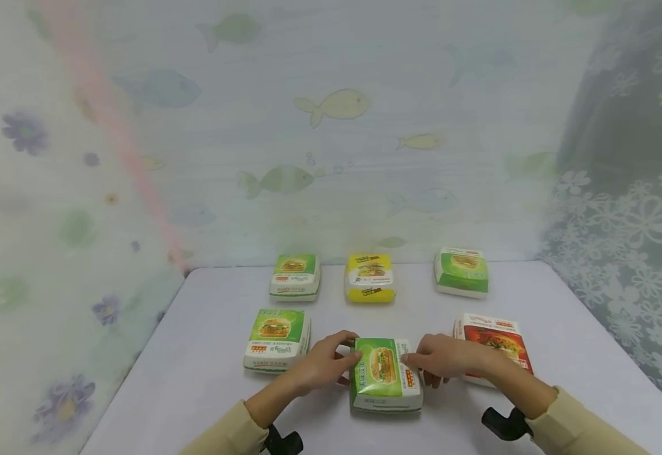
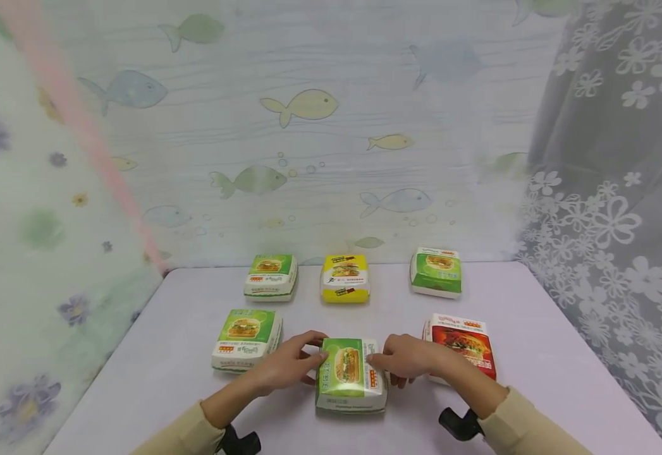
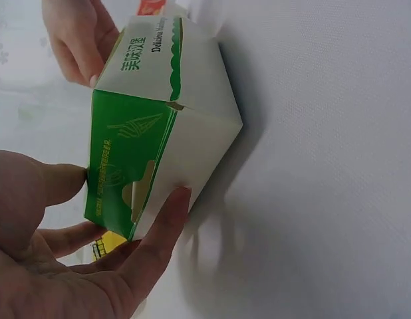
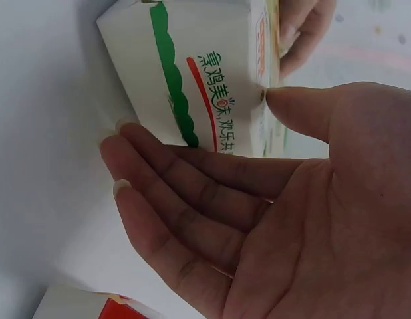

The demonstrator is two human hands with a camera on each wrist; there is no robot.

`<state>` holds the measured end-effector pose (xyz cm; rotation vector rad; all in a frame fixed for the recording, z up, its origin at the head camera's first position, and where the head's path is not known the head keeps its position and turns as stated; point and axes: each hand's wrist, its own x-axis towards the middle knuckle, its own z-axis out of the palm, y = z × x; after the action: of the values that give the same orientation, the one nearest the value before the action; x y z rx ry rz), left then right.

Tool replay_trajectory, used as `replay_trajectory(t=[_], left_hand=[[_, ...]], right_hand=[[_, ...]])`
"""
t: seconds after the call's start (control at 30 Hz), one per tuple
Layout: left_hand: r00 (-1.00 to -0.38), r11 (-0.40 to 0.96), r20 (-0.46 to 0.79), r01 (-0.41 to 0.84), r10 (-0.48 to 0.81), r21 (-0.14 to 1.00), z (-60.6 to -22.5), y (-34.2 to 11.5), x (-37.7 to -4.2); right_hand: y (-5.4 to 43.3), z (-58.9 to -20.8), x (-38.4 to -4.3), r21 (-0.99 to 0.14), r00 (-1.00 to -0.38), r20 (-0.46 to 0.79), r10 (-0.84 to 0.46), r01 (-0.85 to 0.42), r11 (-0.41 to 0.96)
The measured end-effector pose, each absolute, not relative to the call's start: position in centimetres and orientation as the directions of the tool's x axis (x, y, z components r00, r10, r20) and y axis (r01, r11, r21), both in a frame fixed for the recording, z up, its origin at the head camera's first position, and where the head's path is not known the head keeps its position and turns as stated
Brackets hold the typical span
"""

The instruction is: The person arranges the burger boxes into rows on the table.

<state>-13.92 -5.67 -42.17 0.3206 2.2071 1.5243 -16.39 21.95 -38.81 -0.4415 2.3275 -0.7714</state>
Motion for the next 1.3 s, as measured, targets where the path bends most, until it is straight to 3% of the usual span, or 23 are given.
replay_trajectory(t=[0.37, 0.63, 1.0, 1.3], left_hand=[[-0.876, 0.539, -0.254, 0.008, 0.41, 0.842, -41.5, -5.8, -12.9], [-0.835, 0.491, -0.321, -0.071, 0.447, 0.868, -41.8, -6.1, -12.3], [-0.837, 0.5, -0.309, -0.049, 0.452, 0.865, -42.2, -7.1, -13.6], [-0.85, 0.542, -0.343, -0.082, 0.4, 0.836, -42.0, -6.5, -12.6]], right_hand=[[22.1, -38.0, -17.6, -0.624, -0.774, -0.397, -0.494, -0.168, 0.763], [21.4, -38.9, -18.0, -0.649, -0.743, -0.375, -0.554, -0.216, 0.729], [22.1, -39.1, -17.8, -0.645, -0.698, -0.381, -0.607, -0.27, 0.715], [21.7, -38.6, -18.2, -0.613, -0.763, -0.312, -0.566, -0.294, 0.734]])
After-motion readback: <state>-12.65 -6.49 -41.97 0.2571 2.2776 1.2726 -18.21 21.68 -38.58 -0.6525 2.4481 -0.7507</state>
